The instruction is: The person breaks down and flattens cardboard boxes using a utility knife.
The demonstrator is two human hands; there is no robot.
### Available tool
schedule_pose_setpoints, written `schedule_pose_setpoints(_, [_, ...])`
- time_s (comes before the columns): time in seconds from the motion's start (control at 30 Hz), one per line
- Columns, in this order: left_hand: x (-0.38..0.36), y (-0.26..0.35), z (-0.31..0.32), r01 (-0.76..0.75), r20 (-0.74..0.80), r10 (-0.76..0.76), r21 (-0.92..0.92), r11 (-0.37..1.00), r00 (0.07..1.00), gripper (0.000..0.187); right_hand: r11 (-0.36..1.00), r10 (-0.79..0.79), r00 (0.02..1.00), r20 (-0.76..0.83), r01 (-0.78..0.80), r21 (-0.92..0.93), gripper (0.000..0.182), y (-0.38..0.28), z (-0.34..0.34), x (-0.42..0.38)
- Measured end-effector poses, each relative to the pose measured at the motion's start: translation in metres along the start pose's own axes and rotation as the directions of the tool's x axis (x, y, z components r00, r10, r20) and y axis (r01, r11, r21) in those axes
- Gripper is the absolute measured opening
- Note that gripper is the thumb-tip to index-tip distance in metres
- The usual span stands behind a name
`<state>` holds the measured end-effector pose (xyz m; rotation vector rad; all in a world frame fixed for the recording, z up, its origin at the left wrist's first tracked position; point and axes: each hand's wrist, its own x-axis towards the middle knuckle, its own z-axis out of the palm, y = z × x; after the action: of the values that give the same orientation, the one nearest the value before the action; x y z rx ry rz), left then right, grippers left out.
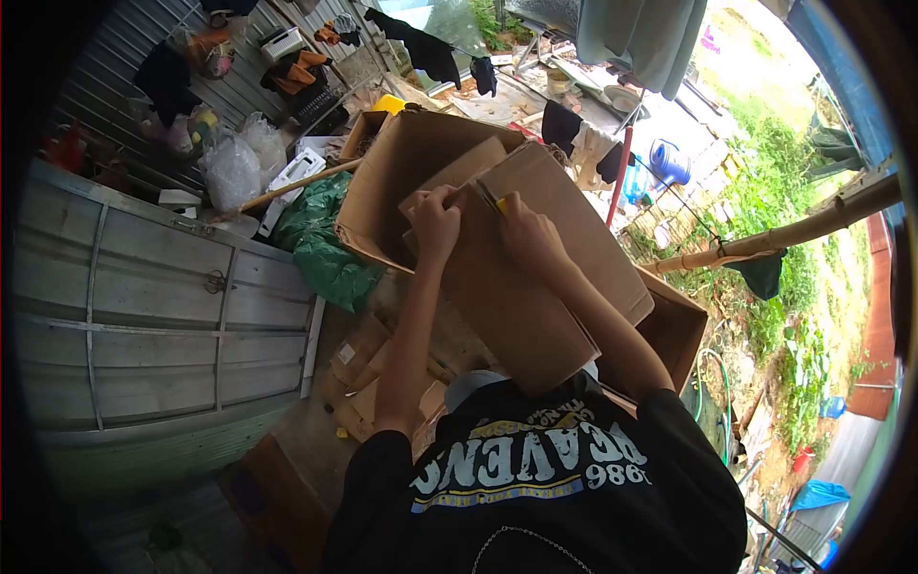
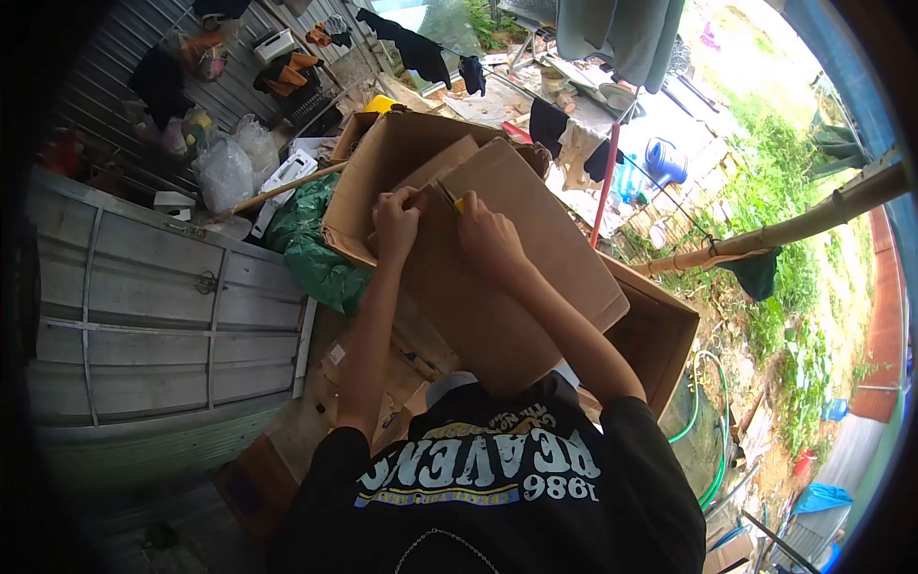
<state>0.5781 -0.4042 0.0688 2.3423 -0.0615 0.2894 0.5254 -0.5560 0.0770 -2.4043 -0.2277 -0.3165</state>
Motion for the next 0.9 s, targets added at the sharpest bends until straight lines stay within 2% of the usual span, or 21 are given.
schedule_pose_setpoints(0.03, [-0.003,-0.003,0.004,0.001,-0.006,-0.001,-0.004,1.000,1.000,0.017,1.000,-0.006,1.000,0.001,0.006,-0.004,0.016,0.006,0.008,0.000])
schedule_pose_setpoints(0.1, [-0.008,-0.013,0.009,-0.081,0.015,0.081,0.021,0.996,0.997,0.017,0.989,0.006,0.996,0.086,0.007,-0.148,0.019,0.011,0.019,0.004])
schedule_pose_setpoints(0.2, [-0.013,-0.025,0.018,-0.073,0.042,0.073,-0.002,0.997,0.996,0.012,0.984,-0.013,0.985,0.174,0.043,-0.170,0.023,0.018,0.020,0.007])
schedule_pose_setpoints(0.33, [-0.015,-0.028,0.025,-0.103,0.035,0.103,-0.001,0.995,0.994,0.011,0.986,-0.037,0.985,0.169,0.063,-0.152,0.027,0.021,0.025,0.005])
schedule_pose_setpoints(0.43, [-0.017,-0.026,0.028,-0.124,-0.010,0.125,0.018,0.992,0.992,0.010,0.984,-0.003,0.984,0.177,0.034,-0.173,0.027,0.021,0.028,0.007])
schedule_pose_setpoints(0.5, [-0.018,-0.026,0.028,-0.087,-0.026,0.088,0.043,0.995,0.996,0.009,0.991,0.054,0.979,0.197,-0.028,-0.130,0.023,0.016,0.030,0.007])
schedule_pose_setpoints(0.6, [-0.021,-0.033,0.032,-0.080,-0.072,0.086,0.088,0.993,0.994,0.007,0.978,0.084,0.952,0.294,-0.022,-0.207,0.023,0.009,0.031,0.018])
schedule_pose_setpoints(0.73, [-0.024,-0.042,0.028,-0.095,-0.148,0.109,0.099,0.991,0.983,0.008,0.983,0.050,0.953,0.300,0.005,-0.182,0.024,0.001,0.041,0.030])
schedule_pose_setpoints(0.83, [-0.025,-0.059,0.024,-0.058,-0.160,0.069,0.071,0.996,0.985,0.007,0.982,0.021,0.931,0.365,0.048,-0.181,0.023,-0.002,0.044,0.024])
schedule_pose_setpoints(0.9, [-0.018,-0.077,0.022,0.211,-0.210,-0.234,-0.127,0.969,0.949,0.007,0.961,-0.006,0.884,0.467,0.135,-0.241,0.020,0.010,0.044,-0.001])
